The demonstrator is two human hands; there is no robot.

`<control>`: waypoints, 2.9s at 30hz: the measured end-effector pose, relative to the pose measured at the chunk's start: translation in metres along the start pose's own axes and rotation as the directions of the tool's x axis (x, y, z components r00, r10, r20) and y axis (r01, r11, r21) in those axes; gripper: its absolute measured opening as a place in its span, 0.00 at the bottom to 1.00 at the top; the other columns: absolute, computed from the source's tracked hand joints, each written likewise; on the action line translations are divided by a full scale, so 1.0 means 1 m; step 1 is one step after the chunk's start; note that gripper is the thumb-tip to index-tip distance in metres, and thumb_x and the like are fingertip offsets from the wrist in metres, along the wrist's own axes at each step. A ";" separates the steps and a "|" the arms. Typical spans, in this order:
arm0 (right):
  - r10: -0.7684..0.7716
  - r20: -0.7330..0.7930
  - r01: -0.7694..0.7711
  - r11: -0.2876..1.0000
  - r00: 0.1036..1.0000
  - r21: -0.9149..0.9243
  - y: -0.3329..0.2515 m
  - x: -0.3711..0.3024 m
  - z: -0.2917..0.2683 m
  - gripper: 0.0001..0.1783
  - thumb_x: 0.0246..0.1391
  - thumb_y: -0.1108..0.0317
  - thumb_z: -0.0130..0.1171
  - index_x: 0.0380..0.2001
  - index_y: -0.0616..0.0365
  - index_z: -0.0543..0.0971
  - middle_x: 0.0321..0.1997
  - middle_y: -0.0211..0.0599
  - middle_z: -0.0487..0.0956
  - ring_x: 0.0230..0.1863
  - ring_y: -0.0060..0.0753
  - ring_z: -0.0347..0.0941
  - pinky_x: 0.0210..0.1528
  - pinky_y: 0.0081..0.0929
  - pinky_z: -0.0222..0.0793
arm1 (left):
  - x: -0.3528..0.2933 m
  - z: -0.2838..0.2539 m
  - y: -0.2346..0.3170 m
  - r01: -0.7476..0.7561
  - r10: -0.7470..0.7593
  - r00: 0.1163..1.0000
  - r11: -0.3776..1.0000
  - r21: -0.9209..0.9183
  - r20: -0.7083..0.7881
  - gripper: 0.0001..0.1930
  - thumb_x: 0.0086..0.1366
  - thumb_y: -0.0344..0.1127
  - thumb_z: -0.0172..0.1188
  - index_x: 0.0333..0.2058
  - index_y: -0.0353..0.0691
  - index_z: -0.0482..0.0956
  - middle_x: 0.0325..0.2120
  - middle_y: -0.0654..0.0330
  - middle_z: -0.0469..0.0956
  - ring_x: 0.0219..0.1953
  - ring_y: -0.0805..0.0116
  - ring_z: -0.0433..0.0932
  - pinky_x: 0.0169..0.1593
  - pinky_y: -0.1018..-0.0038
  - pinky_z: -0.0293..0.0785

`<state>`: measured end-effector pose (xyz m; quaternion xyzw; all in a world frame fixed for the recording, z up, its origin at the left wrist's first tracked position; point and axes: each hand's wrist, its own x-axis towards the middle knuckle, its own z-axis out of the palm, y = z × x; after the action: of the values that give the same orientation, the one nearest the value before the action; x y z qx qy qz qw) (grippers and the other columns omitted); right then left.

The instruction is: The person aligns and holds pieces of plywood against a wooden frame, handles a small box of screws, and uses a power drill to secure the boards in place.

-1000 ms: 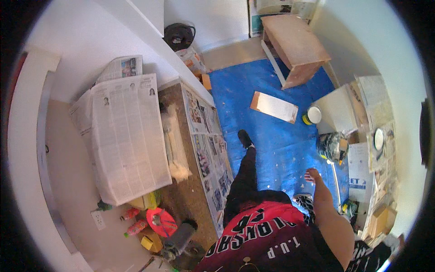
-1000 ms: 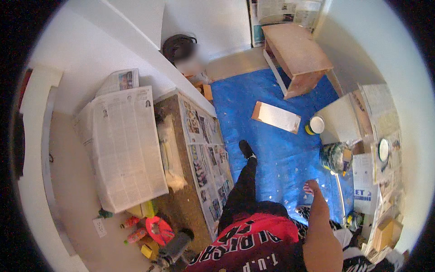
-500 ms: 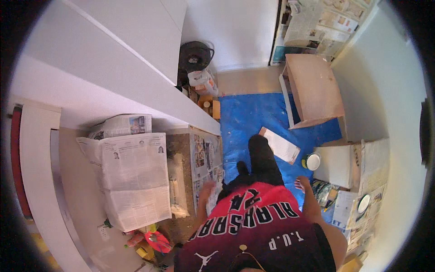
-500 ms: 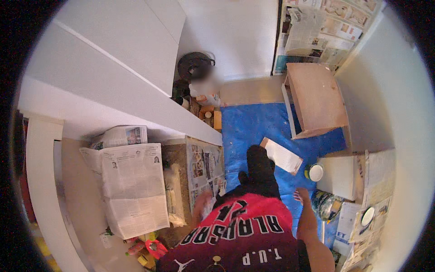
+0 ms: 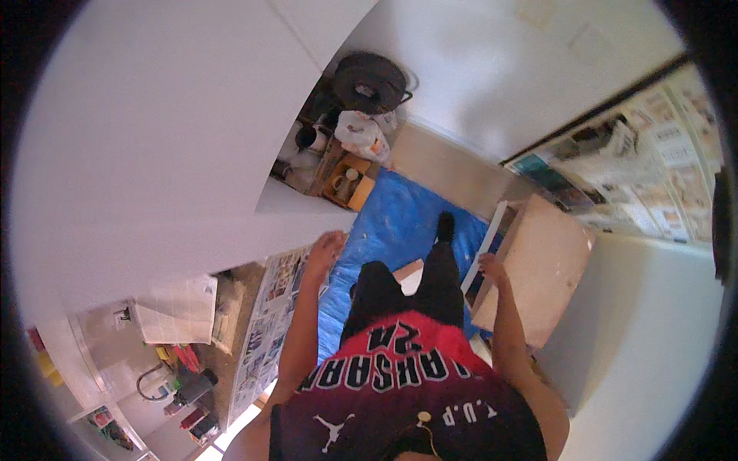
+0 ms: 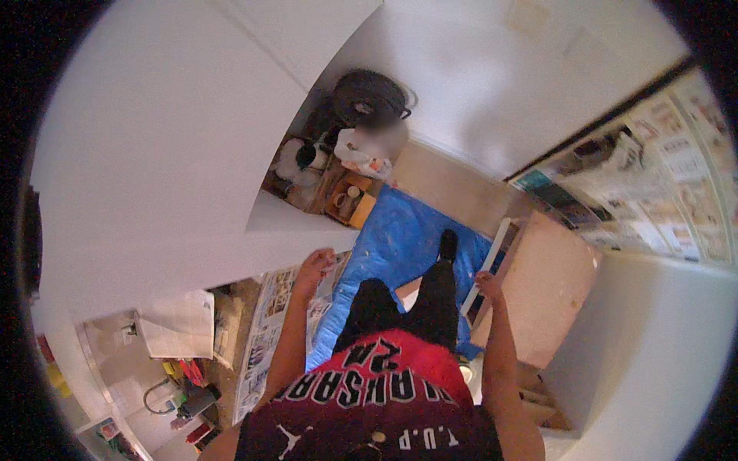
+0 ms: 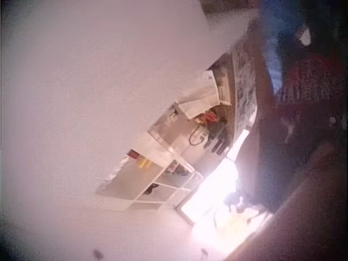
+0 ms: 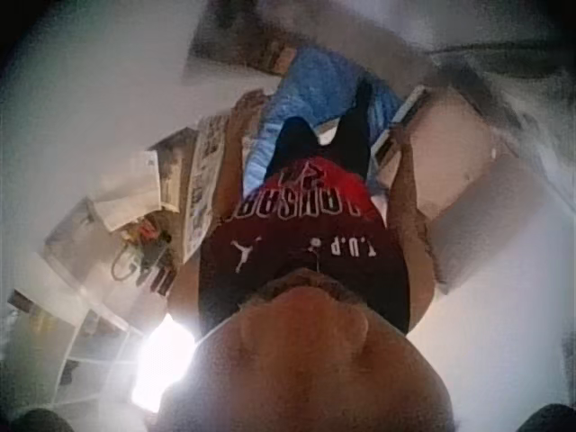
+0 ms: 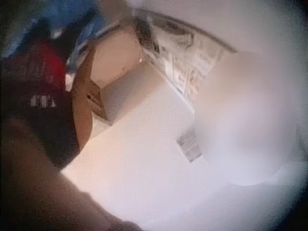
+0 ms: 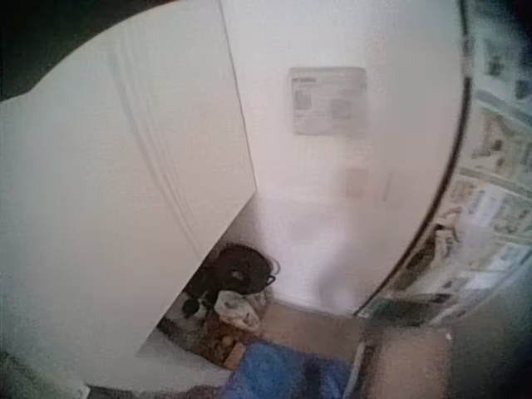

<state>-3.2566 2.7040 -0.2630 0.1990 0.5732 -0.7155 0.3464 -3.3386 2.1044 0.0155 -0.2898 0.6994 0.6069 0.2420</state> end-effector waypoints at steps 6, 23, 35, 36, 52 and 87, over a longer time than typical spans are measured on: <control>-0.006 -0.101 -0.021 0.965 0.995 -0.263 -0.199 0.105 0.027 0.22 0.70 0.57 0.58 0.60 0.57 0.77 0.52 0.34 0.83 0.47 0.31 0.80 0.47 0.31 0.77 | 0.042 0.048 -0.005 0.206 -0.205 0.978 0.973 -0.102 0.024 0.23 0.73 0.53 0.63 0.59 0.46 0.78 0.52 0.64 0.80 0.54 0.67 0.81 0.56 0.66 0.74; 0.313 0.118 -0.335 0.886 0.942 0.322 -0.054 0.397 0.176 0.22 0.71 0.59 0.60 0.62 0.57 0.77 0.55 0.38 0.83 0.53 0.32 0.80 0.56 0.32 0.75 | 0.705 -0.097 0.027 -0.371 0.397 0.728 0.914 0.165 -0.558 0.14 0.72 0.43 0.62 0.44 0.36 0.84 0.37 0.64 0.82 0.37 0.72 0.77 0.42 0.71 0.73; 0.453 0.079 -0.417 0.866 0.888 -0.277 -0.049 0.452 0.205 0.19 0.71 0.64 0.58 0.61 0.57 0.77 0.51 0.35 0.85 0.49 0.27 0.80 0.50 0.27 0.74 | 0.707 0.031 -0.073 -0.217 0.495 0.550 0.862 0.457 -0.673 0.15 0.70 0.44 0.64 0.47 0.39 0.83 0.40 0.62 0.82 0.39 0.69 0.79 0.44 0.69 0.75; 0.477 0.084 -0.446 0.861 0.875 -0.247 -0.047 0.454 0.207 0.19 0.71 0.64 0.58 0.61 0.57 0.77 0.50 0.35 0.85 0.48 0.27 0.80 0.50 0.27 0.74 | 0.712 0.024 -0.070 -0.217 0.498 0.547 0.860 0.461 -0.673 0.15 0.70 0.44 0.64 0.48 0.39 0.83 0.41 0.62 0.82 0.39 0.69 0.79 0.45 0.69 0.75; 0.507 0.005 -0.492 0.839 0.862 -0.232 -0.034 0.479 0.207 0.18 0.72 0.61 0.57 0.59 0.56 0.80 0.48 0.35 0.86 0.45 0.26 0.81 0.50 0.27 0.75 | 0.821 -0.093 -0.015 -0.209 0.457 0.661 0.874 0.438 -0.596 0.19 0.68 0.45 0.67 0.52 0.42 0.82 0.45 0.61 0.82 0.42 0.65 0.81 0.47 0.65 0.77; -0.305 0.021 0.297 0.940 0.952 0.165 -0.191 0.406 0.248 0.52 0.62 0.56 0.72 0.79 0.53 0.51 0.77 0.51 0.60 0.77 0.51 0.60 0.75 0.47 0.59 | 0.466 0.034 0.099 0.104 0.630 0.584 0.568 0.817 -0.512 0.13 0.57 0.41 0.76 0.30 0.37 0.85 0.27 0.57 0.82 0.32 0.63 0.79 0.40 0.66 0.75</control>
<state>-3.6436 2.3777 -0.3442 0.1197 0.5296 -0.8079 0.2289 -3.7419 2.0953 -0.2412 -0.2592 0.9581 0.0870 -0.0851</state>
